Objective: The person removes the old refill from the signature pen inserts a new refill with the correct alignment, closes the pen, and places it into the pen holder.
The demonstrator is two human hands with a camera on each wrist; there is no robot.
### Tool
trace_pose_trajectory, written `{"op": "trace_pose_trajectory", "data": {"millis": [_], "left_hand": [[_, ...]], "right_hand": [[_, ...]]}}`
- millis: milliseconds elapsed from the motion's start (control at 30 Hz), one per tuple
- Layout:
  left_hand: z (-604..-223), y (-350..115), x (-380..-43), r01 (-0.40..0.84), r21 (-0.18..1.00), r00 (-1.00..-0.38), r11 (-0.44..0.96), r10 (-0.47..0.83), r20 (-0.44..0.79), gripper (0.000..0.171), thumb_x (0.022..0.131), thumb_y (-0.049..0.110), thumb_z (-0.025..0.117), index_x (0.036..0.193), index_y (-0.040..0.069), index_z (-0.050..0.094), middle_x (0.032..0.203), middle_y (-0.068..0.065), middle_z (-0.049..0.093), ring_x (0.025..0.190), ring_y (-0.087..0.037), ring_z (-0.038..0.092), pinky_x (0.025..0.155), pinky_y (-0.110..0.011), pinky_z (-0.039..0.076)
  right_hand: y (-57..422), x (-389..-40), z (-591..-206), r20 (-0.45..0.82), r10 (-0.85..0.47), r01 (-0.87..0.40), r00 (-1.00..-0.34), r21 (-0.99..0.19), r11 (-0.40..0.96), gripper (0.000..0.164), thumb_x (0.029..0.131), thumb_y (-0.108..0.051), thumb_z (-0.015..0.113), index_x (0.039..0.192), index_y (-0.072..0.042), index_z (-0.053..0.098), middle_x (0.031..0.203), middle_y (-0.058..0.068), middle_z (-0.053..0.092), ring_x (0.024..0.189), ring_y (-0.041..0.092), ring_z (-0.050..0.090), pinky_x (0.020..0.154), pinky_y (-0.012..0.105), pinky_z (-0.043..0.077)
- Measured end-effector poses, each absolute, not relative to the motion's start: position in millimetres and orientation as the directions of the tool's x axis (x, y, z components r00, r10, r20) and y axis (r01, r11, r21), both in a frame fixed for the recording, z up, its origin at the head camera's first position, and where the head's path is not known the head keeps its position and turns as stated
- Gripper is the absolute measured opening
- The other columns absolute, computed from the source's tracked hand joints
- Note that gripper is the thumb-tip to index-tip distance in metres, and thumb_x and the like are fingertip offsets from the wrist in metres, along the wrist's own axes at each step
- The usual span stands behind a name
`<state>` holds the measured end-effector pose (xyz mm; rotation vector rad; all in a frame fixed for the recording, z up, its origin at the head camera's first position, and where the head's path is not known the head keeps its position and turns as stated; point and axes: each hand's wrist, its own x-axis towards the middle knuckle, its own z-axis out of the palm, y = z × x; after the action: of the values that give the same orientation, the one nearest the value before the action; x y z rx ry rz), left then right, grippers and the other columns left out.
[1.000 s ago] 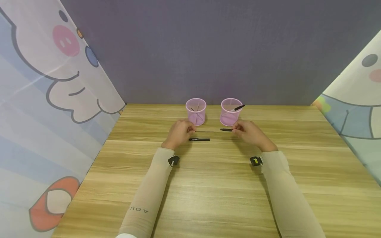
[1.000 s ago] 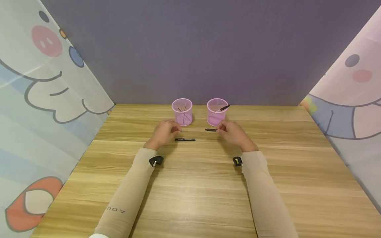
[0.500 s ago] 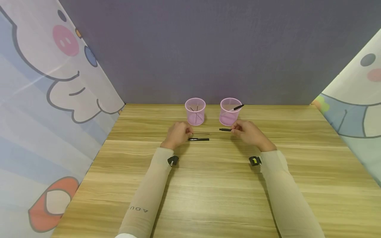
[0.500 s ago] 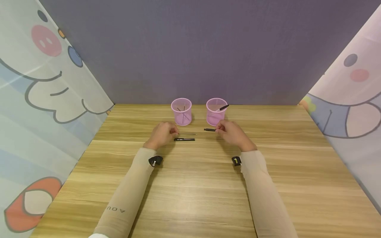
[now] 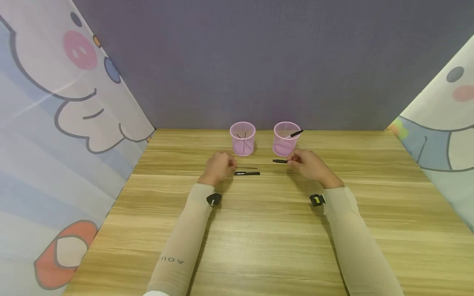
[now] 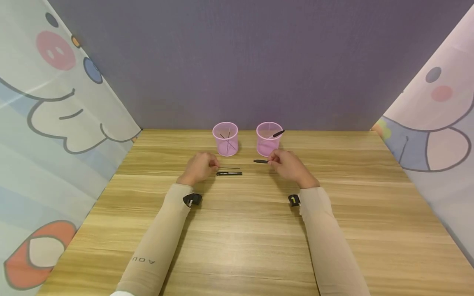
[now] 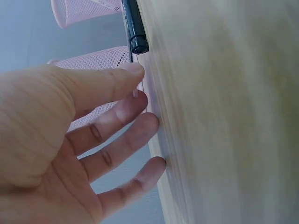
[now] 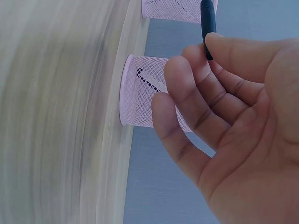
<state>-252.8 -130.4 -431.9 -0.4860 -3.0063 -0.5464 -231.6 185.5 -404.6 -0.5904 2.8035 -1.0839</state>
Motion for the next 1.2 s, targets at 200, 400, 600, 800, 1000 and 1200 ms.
{"op": "trace_pose_trajectory", "data": {"millis": [200, 400, 600, 800, 1000, 1200], "left_hand": [[-429.3, -133.5, -251.5, 0.284, 0.331, -0.959, 0.9, 0.273, 0.081, 0.006, 0.082, 0.018, 0.074, 0.083, 0.024, 0.074, 0.092, 0.004, 0.072, 0.089, -0.018, 0.066, 0.078, -0.04, 0.053], [-429.2, -135.1, -251.2, 0.275, 0.336, -0.961, 0.901, 0.265, 0.075, 0.005, 0.083, 0.02, 0.074, 0.081, 0.024, 0.073, 0.09, 0.005, 0.071, 0.088, -0.018, 0.066, 0.076, -0.04, 0.053], [-429.8, -134.8, -250.7, 0.269, 0.344, -0.963, 0.9, 0.262, 0.068, 0.005, 0.082, 0.018, 0.075, 0.081, 0.024, 0.073, 0.09, 0.005, 0.072, 0.088, -0.017, 0.065, 0.077, -0.039, 0.053], [-429.3, -133.5, -250.1, 0.26, 0.357, -0.965, 0.897, 0.257, 0.056, 0.006, 0.083, 0.018, 0.075, 0.081, 0.024, 0.073, 0.089, 0.005, 0.071, 0.087, -0.017, 0.065, 0.077, -0.038, 0.052], [-428.7, -133.8, -250.0, 0.255, 0.371, -0.966, 0.893, 0.255, 0.052, 0.004, 0.082, 0.02, 0.075, 0.083, 0.023, 0.073, 0.087, 0.006, 0.071, 0.086, -0.016, 0.064, 0.076, -0.037, 0.052], [-426.6, -136.3, -251.5, 0.274, 0.394, -0.962, 0.877, 0.259, 0.092, 0.003, 0.085, 0.022, 0.071, 0.083, 0.021, 0.073, 0.085, 0.005, 0.07, 0.082, -0.016, 0.064, 0.073, -0.037, 0.051]], "right_hand": [[185.3, -231.8, -404.0, 0.062, -0.379, -0.322, -0.923, -0.662, 0.677, 0.006, 0.095, -0.01, 0.058, 0.097, -0.005, 0.062, 0.086, 0.011, 0.065, 0.076, 0.019, 0.058, 0.068, 0.031, 0.049], [185.3, -232.6, -404.0, 0.062, -0.377, -0.321, -0.924, -0.663, 0.677, 0.006, 0.095, -0.01, 0.059, 0.097, -0.006, 0.062, 0.085, 0.01, 0.065, 0.076, 0.019, 0.058, 0.068, 0.031, 0.049], [185.4, -231.9, -403.3, 0.068, -0.381, -0.328, -0.922, -0.659, 0.677, 0.006, 0.094, -0.01, 0.059, 0.097, -0.006, 0.062, 0.085, 0.01, 0.065, 0.077, 0.019, 0.058, 0.068, 0.03, 0.049], [185.6, -230.2, -403.3, 0.064, -0.379, -0.325, -0.923, -0.658, 0.679, 0.007, 0.094, -0.01, 0.058, 0.098, -0.005, 0.062, 0.087, 0.011, 0.065, 0.078, 0.02, 0.058, 0.07, 0.031, 0.048], [185.8, -229.1, -403.7, 0.068, -0.377, -0.326, -0.924, -0.655, 0.681, 0.008, 0.094, -0.01, 0.058, 0.098, -0.004, 0.062, 0.088, 0.013, 0.066, 0.078, 0.021, 0.058, 0.069, 0.032, 0.048], [185.5, -229.6, -404.4, 0.076, -0.379, -0.334, -0.922, -0.65, 0.682, 0.007, 0.094, -0.01, 0.059, 0.098, -0.006, 0.062, 0.086, 0.011, 0.065, 0.078, 0.02, 0.057, 0.07, 0.032, 0.048]]}}
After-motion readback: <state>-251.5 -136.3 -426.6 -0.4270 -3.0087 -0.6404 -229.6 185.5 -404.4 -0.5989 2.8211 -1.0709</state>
